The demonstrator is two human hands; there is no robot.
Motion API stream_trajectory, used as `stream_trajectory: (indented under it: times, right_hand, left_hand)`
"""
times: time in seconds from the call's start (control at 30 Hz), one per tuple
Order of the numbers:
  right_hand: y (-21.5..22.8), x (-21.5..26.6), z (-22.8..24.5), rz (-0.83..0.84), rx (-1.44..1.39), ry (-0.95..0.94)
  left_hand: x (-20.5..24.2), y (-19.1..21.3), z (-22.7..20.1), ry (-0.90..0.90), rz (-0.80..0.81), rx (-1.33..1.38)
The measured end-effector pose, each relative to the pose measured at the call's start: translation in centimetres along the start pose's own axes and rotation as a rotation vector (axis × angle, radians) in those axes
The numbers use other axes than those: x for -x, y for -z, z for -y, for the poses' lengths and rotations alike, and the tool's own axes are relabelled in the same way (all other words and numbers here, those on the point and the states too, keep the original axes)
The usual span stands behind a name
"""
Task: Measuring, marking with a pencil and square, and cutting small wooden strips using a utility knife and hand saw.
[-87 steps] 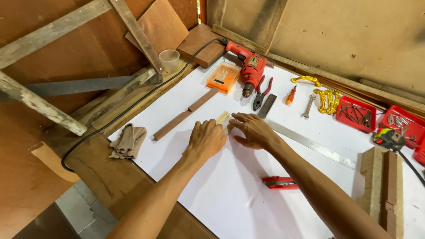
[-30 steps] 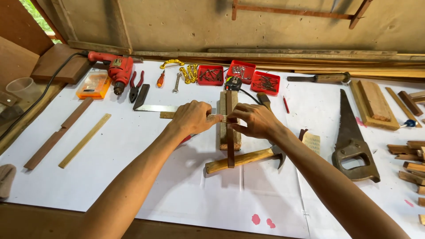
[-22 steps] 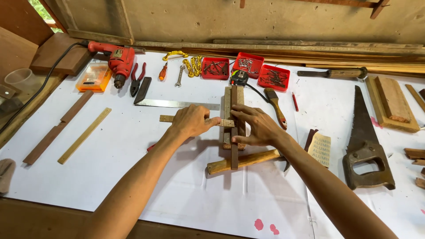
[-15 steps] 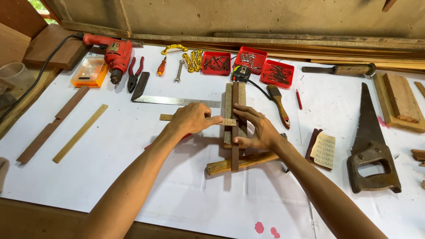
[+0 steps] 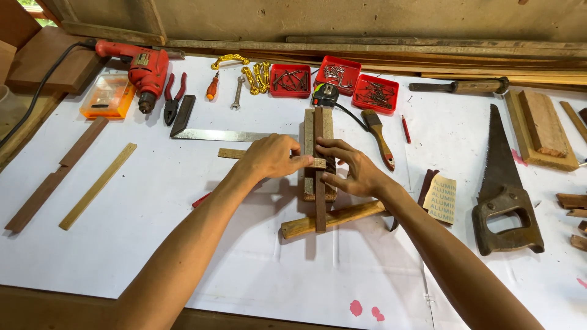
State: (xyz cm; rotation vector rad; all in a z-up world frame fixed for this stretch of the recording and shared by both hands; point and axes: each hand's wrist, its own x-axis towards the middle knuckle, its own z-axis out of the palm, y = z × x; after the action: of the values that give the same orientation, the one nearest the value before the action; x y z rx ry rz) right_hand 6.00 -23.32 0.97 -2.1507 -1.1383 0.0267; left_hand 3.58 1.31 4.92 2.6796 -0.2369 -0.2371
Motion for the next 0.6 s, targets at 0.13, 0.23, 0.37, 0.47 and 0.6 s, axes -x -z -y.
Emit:
stream_trajectory:
  times: [0.13,0.23,0.37,0.47,0.6]
  right_hand:
    - [0.4,-0.6,0.1,0.043,-0.06,-0.129]
    - [-0.4,-0.6,-1.1,-0.023,-0.17,-0.068]
    - [-0.8,-0.5,-0.5,-0.098,-0.173,-0.048]
    - [-1.1,-0.3,-0.8,-0.102,-0.185,-0.042]
    - [-0.6,-0.5,0.5,-0.078,-0.141,-0.104]
  left_hand:
    - [-0.4,-0.3,-0.4,-0.018,-0.001,-0.063]
    - [-0.3,-0.6,-0.1,-0.039,-0.008,-0.061]
    - [-0.1,-1.0,0.4,-0.042,0.005,-0.016]
    - [0.1,-1.1,0.2,-0.026,0.025,0.004]
    - [0.4,-1.4,0.0,-0.075,-0.044,0.053]
